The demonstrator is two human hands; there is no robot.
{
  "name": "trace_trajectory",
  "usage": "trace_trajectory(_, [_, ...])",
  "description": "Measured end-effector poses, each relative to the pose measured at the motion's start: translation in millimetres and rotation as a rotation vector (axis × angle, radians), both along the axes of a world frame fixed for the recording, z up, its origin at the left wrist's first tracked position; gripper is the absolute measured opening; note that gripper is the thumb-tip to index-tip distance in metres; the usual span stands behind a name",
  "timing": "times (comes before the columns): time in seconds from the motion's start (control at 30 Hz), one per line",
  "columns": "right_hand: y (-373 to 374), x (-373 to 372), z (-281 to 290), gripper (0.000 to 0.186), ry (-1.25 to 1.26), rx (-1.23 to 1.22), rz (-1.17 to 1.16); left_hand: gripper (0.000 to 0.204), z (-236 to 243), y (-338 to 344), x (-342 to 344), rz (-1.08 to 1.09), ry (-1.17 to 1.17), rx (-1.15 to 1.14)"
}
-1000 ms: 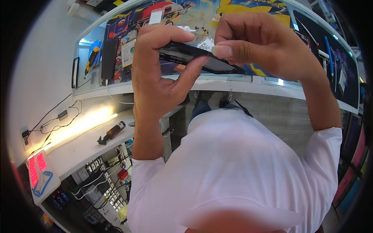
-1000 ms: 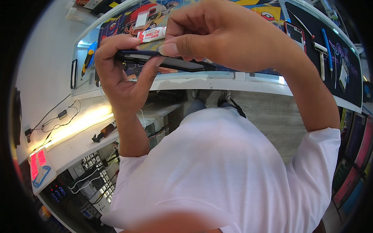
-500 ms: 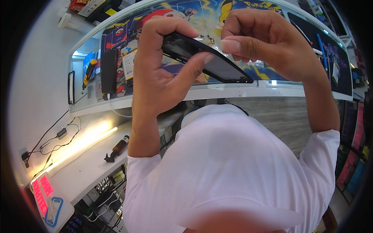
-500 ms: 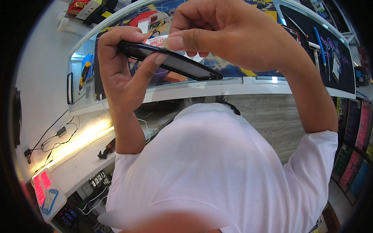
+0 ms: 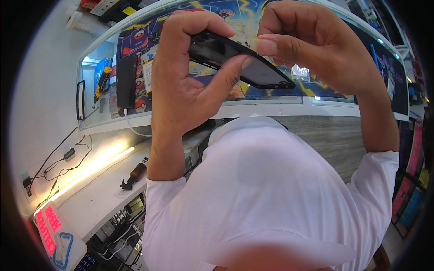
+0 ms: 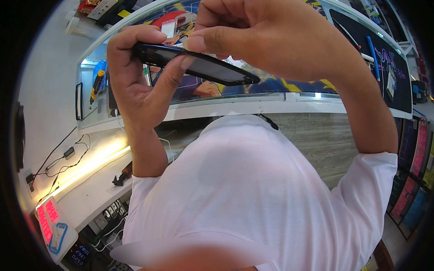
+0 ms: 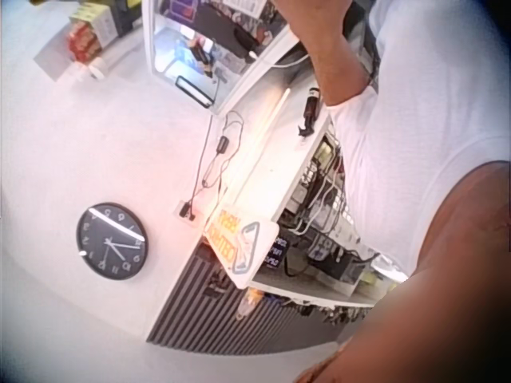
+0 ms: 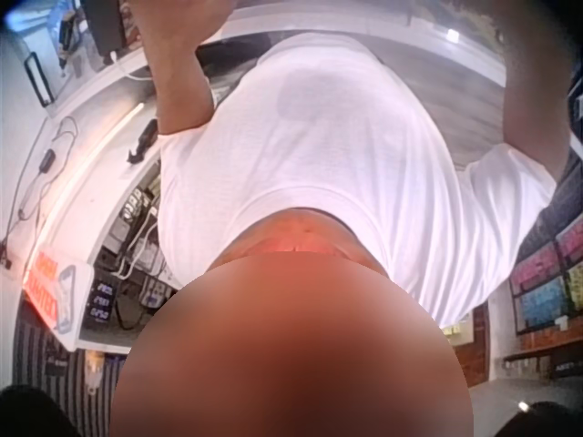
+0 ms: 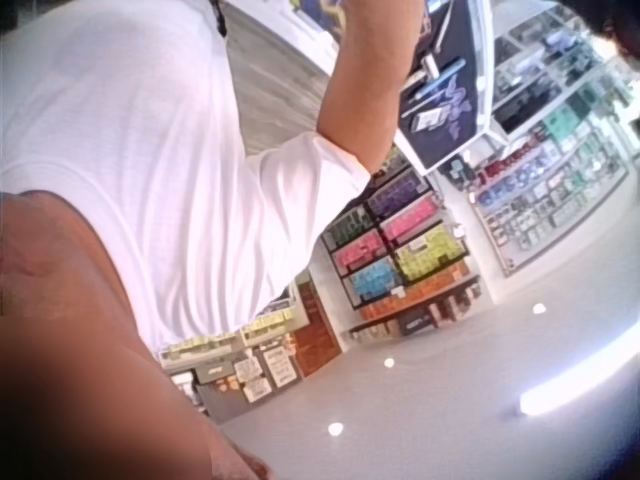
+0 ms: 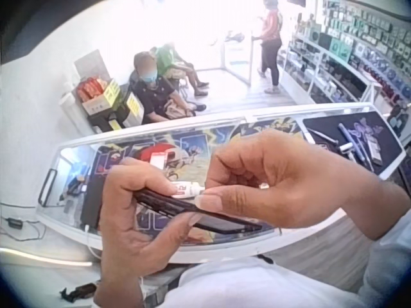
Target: The person works on a smartphone at a counter, using tweezers to remove and reposition a small internal component near the top edge. They repeatedly adjust the part and inspect the device, then use pliers to trim a small piece before continuing to align the component with tweezers.
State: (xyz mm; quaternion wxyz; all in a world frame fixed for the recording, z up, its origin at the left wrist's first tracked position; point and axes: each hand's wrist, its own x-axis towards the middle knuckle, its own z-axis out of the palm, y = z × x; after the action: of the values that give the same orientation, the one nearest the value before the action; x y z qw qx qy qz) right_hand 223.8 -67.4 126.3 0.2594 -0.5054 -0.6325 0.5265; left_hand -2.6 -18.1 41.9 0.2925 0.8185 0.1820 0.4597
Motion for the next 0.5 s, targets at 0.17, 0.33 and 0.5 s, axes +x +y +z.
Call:
trace_trajectory(0.17, [-1.5,-3.2,0.7,0.026,-0.044,0.073,0.001,0.053,-0.1,-1.5,2.3,0.01,0.003,-0.02])
trace_trajectory(0.33, [5.2,7.6,-5.0,0.025,0.037,0.037,0.022,0.054,-6.7,0.7,5.8,0.036,-0.074,-0.026])
trace_trajectory(0.5, [10.5,13.5,2.5,0.026,0.212,-0.131,-0.029,0.054,-7.6,4.3,6.0,0.034,-0.1,-0.05])
